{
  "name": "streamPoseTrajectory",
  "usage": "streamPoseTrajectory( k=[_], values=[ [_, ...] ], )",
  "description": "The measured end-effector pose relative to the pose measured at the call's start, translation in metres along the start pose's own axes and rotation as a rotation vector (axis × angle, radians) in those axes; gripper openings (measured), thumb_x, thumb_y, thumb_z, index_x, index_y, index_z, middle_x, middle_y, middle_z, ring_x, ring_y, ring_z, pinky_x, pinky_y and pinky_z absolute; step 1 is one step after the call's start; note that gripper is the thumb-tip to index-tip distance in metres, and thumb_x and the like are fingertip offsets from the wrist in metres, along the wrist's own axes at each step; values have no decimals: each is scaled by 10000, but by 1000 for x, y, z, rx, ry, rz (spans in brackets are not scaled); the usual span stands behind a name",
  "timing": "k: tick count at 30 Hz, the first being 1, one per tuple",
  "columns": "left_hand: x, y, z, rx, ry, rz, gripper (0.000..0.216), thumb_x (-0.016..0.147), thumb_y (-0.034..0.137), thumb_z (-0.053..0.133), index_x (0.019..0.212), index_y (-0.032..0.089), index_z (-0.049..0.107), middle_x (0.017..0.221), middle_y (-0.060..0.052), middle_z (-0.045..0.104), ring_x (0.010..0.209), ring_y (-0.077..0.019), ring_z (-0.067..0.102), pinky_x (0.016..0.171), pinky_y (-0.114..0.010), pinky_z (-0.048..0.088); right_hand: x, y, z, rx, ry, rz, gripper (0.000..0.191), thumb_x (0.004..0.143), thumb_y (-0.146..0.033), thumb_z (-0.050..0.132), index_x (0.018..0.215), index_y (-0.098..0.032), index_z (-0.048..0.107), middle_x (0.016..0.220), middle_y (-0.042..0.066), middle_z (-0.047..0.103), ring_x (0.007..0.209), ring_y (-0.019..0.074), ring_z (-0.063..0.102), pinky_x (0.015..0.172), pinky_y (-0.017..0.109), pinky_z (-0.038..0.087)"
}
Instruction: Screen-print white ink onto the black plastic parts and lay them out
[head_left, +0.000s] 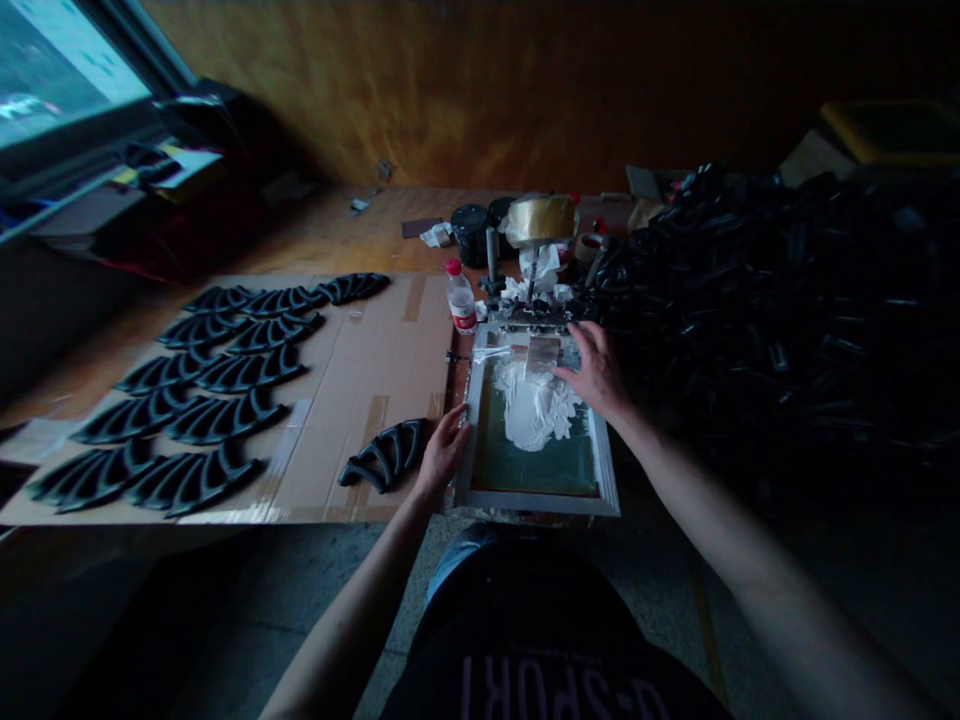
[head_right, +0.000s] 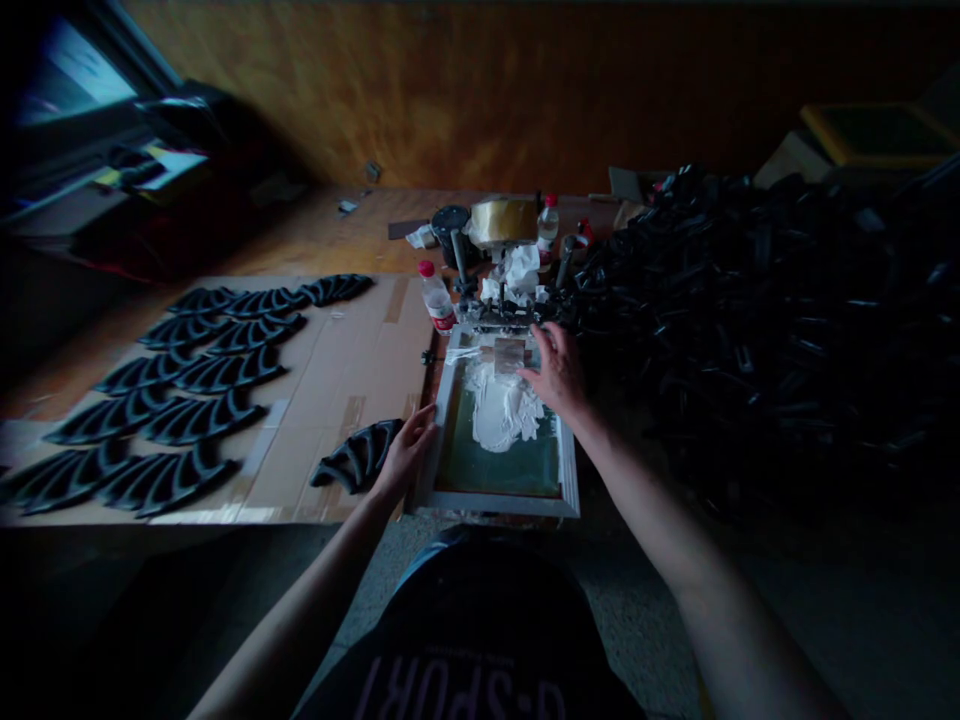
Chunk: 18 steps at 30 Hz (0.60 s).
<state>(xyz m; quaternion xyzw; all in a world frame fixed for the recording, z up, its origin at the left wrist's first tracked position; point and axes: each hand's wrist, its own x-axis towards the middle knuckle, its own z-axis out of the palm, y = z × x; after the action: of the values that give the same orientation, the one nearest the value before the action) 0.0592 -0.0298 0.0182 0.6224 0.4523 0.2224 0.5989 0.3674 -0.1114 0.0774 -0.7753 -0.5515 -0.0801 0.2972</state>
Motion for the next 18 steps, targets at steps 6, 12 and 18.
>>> streamPoseTrajectory(
  k=[6,12,18],
  values=[
    [11,-21,6,49,64,-57,626,798,494,628,1339,186,565,883,-52,695,760,-174,637,695,-264,503,-22,-43,20,-9,-422,-168,110,826,-127,579,883,-163,666,900,91,660,936,231,573,861,359,459],
    [9,-22,4,67,81,-60,573,802,508,618,1286,201,612,938,-64,706,851,-200,654,761,-284,513,-56,-38,-10,140,-638,-535,336,729,-14,482,899,-204,700,866,45,665,883,197,558,805,316,430],
    [12,-27,5,25,40,-49,646,813,543,588,1340,172,553,961,-81,702,827,-190,650,730,-277,510,-67,-39,6,86,-423,-440,353,795,-29,450,1017,-157,693,962,98,669,960,227,544,847,353,449]
  ],
)
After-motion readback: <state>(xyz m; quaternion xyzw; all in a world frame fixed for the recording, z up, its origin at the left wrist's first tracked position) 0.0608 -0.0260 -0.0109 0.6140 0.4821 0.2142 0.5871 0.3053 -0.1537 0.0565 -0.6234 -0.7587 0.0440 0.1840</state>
